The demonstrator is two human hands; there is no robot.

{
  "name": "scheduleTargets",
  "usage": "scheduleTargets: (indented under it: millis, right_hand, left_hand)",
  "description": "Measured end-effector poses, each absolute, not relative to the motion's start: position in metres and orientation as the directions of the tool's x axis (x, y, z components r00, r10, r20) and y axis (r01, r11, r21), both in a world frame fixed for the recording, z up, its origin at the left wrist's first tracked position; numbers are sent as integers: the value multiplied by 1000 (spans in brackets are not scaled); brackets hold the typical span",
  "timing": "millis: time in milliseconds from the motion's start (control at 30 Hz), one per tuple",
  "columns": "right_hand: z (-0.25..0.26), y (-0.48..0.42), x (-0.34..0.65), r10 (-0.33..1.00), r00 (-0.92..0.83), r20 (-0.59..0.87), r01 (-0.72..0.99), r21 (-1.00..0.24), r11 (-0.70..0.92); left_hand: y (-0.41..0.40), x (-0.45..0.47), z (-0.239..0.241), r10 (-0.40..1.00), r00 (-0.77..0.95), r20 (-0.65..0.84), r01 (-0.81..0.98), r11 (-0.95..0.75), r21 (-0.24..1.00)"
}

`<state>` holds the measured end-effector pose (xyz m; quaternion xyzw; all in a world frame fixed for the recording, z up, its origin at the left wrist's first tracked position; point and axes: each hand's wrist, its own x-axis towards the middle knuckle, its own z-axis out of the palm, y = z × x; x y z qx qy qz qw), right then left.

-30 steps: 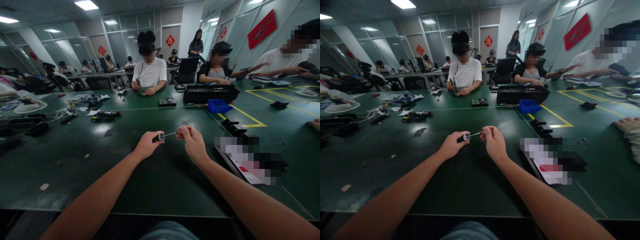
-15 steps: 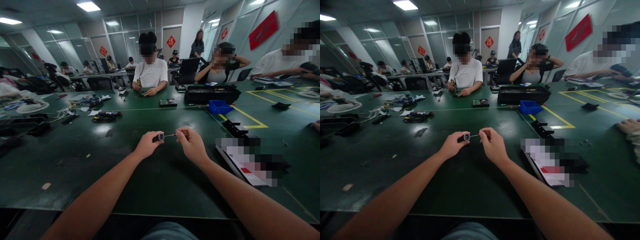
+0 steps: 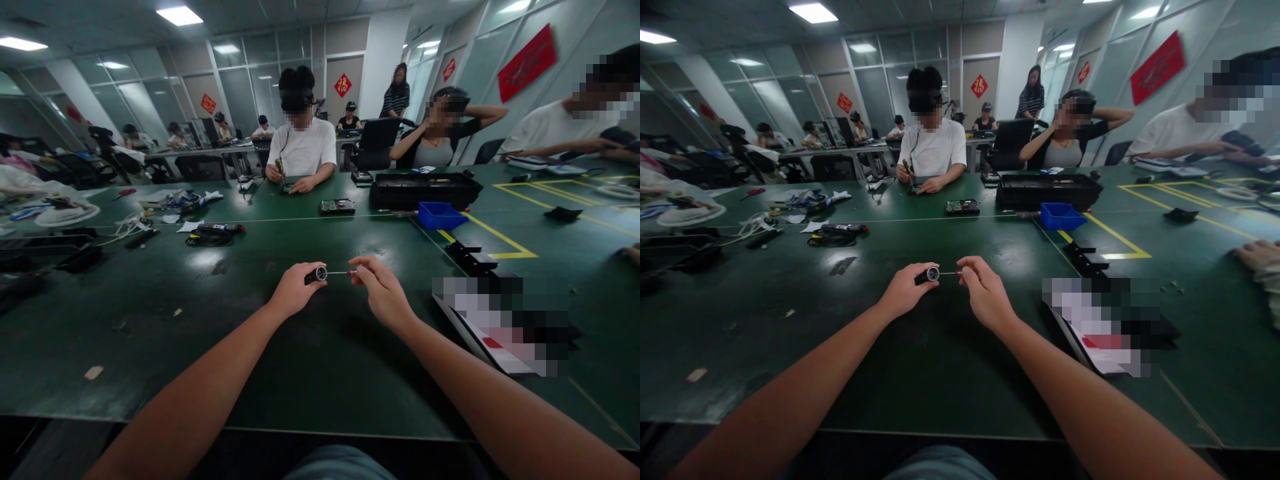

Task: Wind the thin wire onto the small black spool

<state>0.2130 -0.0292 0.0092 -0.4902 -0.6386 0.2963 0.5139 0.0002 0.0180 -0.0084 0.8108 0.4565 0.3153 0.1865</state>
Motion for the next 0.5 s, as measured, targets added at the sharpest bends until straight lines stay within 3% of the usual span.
scheduleTargets:
  millis: [200,300,500]
  right_hand:
    - [7,-29,212,938,62,342,357,-885,299]
    - [3,-25,211,921,175,348,201,-928,313]
    - [0,-22,207,950,196,241,-93,-960,263]
  left_hand:
    - [18,2,-8,849,408,337,614,-528,586]
    - [16,4,-7,848,417,328,624,-529,575]
    - [11,6,-1,845,410,344,628,-535,566]
